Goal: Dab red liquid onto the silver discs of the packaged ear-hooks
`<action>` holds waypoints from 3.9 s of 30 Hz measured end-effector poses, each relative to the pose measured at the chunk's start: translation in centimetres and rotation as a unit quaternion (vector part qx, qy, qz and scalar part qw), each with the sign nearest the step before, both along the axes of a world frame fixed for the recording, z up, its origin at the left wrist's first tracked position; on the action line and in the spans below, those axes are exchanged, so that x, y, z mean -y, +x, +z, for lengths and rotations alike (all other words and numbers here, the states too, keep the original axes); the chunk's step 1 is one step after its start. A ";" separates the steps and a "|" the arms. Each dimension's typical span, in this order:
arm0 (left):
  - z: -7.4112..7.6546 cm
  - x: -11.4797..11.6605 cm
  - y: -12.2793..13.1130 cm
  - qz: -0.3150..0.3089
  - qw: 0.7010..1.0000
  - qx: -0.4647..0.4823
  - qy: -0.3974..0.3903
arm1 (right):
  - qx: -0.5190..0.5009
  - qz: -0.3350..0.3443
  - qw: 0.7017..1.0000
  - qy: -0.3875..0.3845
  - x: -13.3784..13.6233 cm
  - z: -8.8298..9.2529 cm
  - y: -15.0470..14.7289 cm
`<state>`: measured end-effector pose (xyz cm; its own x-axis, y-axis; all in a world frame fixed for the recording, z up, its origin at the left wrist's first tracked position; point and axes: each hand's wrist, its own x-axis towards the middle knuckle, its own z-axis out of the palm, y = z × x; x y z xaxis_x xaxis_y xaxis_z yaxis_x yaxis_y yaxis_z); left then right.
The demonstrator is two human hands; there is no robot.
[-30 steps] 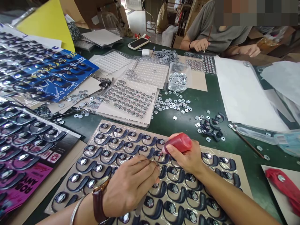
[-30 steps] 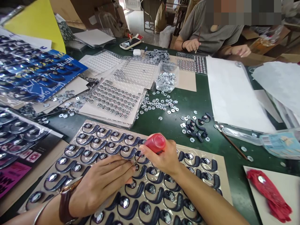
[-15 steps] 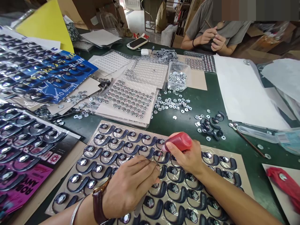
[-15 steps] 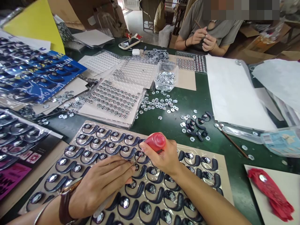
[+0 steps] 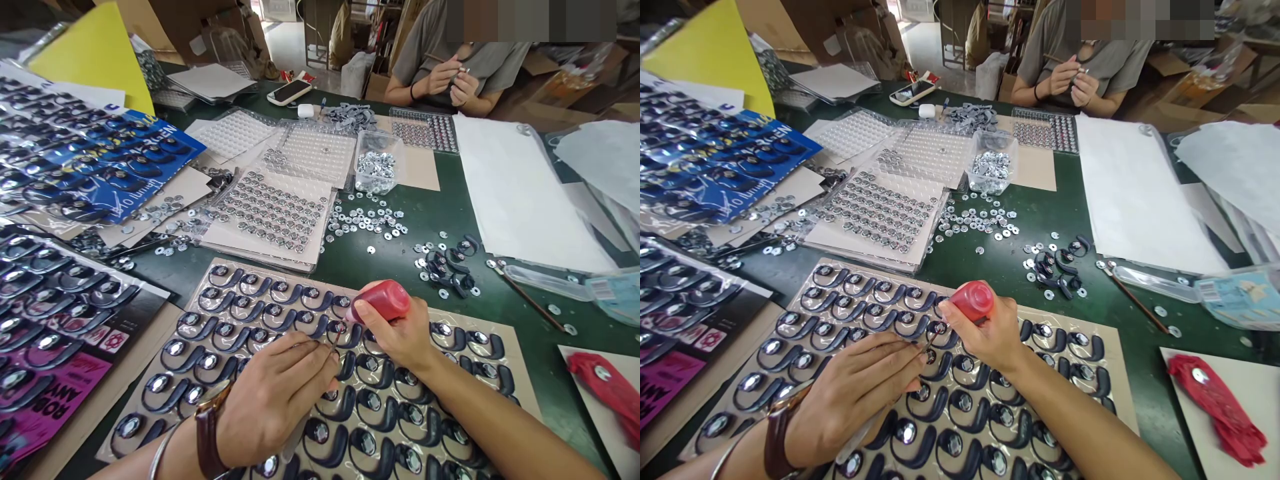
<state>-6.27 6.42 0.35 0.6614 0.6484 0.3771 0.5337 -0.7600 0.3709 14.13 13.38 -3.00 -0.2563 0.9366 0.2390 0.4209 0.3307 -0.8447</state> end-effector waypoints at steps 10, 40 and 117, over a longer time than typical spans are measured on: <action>-0.4 0.3 -0.1 0.007 1.000 -0.006 -0.004 | 0.010 -0.017 1.000 0.006 0.0 0.0 0.2; 0.3 -1.0 -0.4 0.028 0.992 0.088 -0.091 | 0.011 -0.015 1.000 0.015 0.0 0.7 0.4; -1.8 -2.5 0.8 -0.003 0.983 -0.099 0.157 | 0.006 -0.054 0.997 0.061 -3.0 -0.5 -0.2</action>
